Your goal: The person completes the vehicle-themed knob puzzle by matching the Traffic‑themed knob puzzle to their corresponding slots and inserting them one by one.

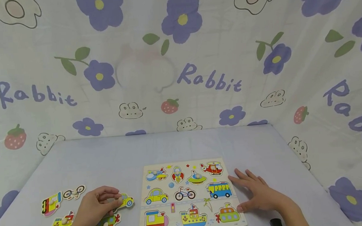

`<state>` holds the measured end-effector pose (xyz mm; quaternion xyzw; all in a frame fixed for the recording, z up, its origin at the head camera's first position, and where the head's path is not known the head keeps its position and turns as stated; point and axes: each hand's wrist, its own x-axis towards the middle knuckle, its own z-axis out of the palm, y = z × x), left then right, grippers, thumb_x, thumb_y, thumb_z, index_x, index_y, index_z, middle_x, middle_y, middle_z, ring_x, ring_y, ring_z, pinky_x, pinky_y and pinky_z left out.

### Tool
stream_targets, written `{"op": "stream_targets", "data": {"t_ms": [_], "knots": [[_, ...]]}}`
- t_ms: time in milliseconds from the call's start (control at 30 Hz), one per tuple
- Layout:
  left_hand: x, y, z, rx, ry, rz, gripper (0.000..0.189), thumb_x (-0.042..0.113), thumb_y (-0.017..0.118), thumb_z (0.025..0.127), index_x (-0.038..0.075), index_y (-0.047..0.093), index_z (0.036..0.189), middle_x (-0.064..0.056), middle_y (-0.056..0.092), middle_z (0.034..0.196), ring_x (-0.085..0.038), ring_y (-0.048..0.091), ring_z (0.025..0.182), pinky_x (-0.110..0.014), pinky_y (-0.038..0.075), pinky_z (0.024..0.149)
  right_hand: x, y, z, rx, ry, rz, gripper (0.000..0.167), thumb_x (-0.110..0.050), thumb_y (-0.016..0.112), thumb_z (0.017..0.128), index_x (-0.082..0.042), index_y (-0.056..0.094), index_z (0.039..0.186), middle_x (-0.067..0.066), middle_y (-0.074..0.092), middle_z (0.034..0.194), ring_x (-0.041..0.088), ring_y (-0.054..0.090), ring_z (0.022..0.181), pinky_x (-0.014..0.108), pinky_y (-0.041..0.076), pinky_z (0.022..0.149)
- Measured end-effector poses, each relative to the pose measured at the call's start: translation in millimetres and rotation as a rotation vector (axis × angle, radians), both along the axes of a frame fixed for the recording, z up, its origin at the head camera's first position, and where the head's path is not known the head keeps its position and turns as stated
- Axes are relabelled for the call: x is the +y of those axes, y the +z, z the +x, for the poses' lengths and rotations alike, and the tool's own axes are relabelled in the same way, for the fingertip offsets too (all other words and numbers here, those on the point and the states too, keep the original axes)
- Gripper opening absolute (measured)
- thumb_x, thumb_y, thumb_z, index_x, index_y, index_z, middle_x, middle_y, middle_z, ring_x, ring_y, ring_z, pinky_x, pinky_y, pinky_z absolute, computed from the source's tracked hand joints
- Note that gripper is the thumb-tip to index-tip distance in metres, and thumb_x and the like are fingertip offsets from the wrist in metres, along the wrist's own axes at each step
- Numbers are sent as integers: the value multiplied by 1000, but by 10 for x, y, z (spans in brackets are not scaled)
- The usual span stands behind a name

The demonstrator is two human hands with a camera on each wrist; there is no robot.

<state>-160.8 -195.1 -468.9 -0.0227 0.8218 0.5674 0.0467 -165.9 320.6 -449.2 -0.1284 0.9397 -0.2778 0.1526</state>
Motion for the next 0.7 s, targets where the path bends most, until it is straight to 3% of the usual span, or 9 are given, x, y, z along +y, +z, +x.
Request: {"op": "stream_targets", "data": {"t_ms": [533,700], "knots": [[45,34,19,9,32,-2,32,18,88,74,9,70,99,-2,73,89,-23,62,58,-32,53,53,8,-6,-7,18,13,8,99,-53,86,64,-26,45,149,11,19,161,50,-5,143,72,-6,103],[97,80,13,14,49,-39,29,18,88,74,12,71,97,1,73,87,-23,62,57,-31,53,52,5,-9,-10,6,4,15,100,-53,86,63,-24,45,149,12,19,161,50,-5,142,71,-5,103]]}}
